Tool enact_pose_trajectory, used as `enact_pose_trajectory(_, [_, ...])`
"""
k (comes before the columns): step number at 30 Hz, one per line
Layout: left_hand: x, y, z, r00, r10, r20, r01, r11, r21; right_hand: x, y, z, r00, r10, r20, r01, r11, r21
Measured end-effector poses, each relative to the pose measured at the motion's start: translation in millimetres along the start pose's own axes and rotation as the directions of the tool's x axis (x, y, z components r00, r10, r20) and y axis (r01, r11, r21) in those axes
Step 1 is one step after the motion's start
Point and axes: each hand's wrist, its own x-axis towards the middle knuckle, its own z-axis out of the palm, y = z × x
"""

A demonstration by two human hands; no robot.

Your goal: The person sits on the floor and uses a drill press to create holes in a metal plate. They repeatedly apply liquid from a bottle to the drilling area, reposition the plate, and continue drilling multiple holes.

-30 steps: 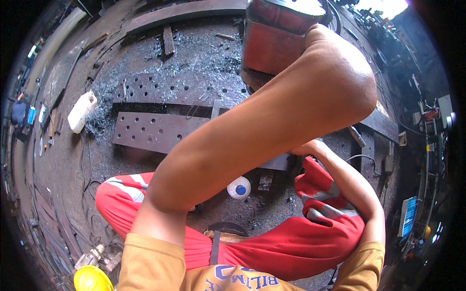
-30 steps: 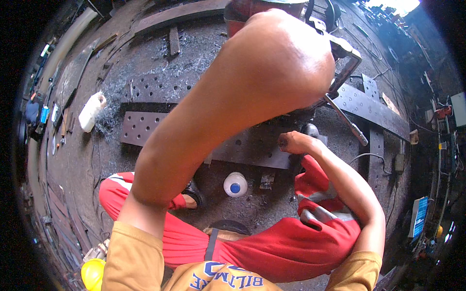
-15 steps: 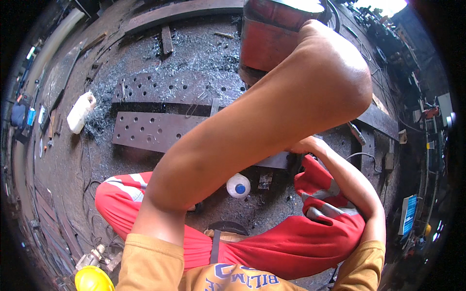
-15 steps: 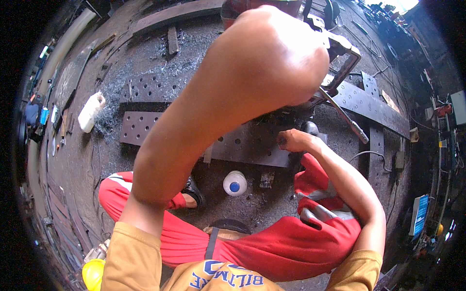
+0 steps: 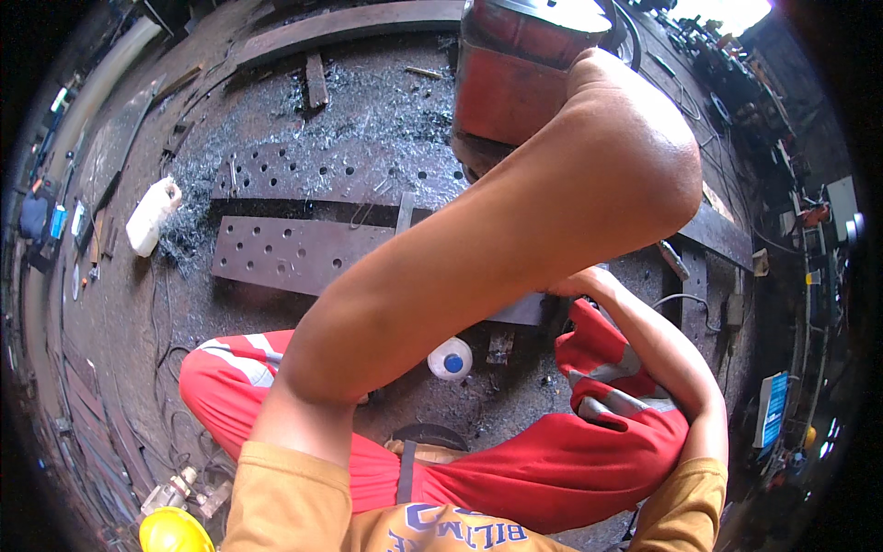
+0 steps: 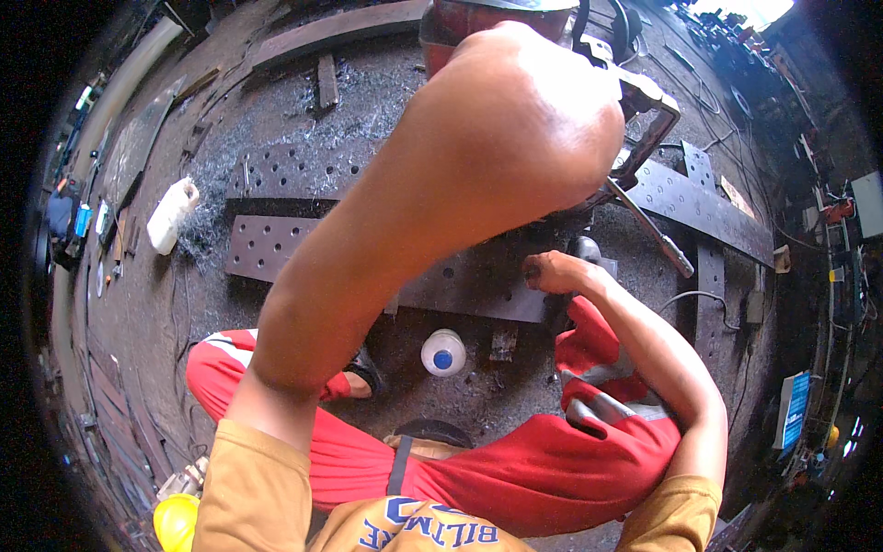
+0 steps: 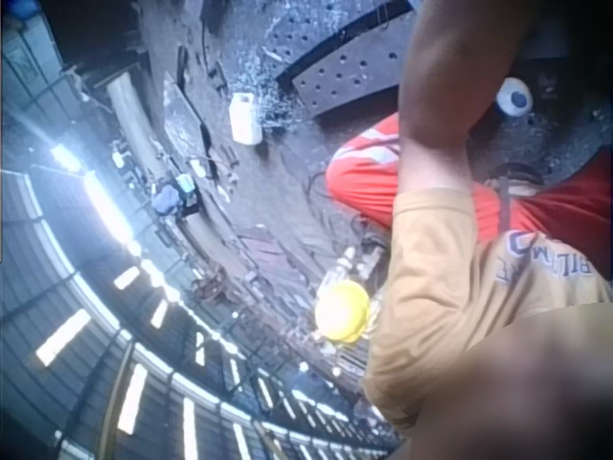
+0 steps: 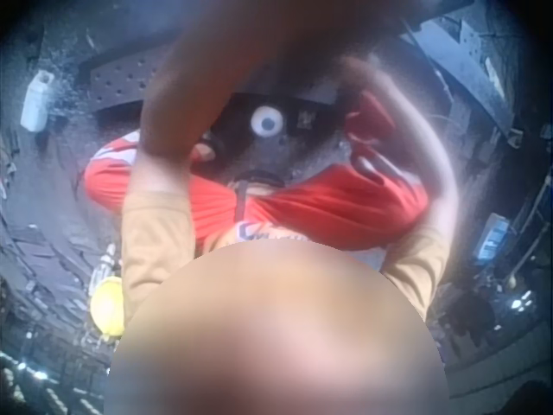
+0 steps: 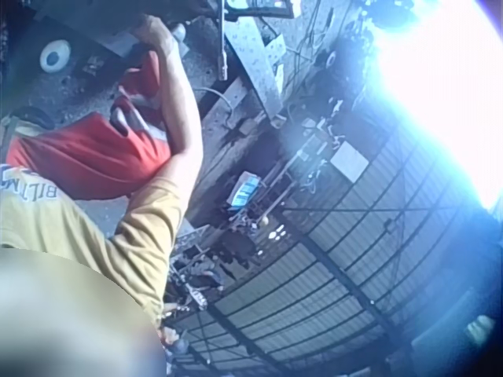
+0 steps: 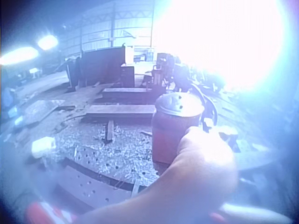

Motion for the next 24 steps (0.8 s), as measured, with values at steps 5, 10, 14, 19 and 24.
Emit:
enact_pose_trajectory(5, [31.7,10.3,-41.4,0.743,-0.188,0.643,0.221,0.975,0.030,-1.8,-17.6,-8.8,0.997,0.067,0.047,-0.068,0.998,0.016])
enact_pose_trajectory(10, [31.9,9.8,-34.6,0.784,-0.144,0.604,0.208,0.977,-0.036,1.3,22.9,15.5,0.999,-0.033,-0.026,0.033,0.999,0.016])
enact_pose_trajectory(14, [-3.8,-5.6,-11.5,0.989,-0.053,0.138,0.066,0.994,-0.089,19.9,5.3,6.4,0.992,-0.125,-0.009,0.125,0.992,-0.020])
enact_pose_trajectory(19, [-8.6,-4.7,12.1,0.986,0.000,-0.166,-0.018,0.994,-0.109,10.3,25.0,16.4,0.994,-0.105,-0.027,0.105,0.994,-0.017])
enact_pose_trajectory(24, [26.6,6.5,-37.9,0.842,-0.156,0.517,0.193,0.981,-0.019,10.9,4.6,4.7,0.997,-0.077,-0.007,0.077,0.997,-0.019])
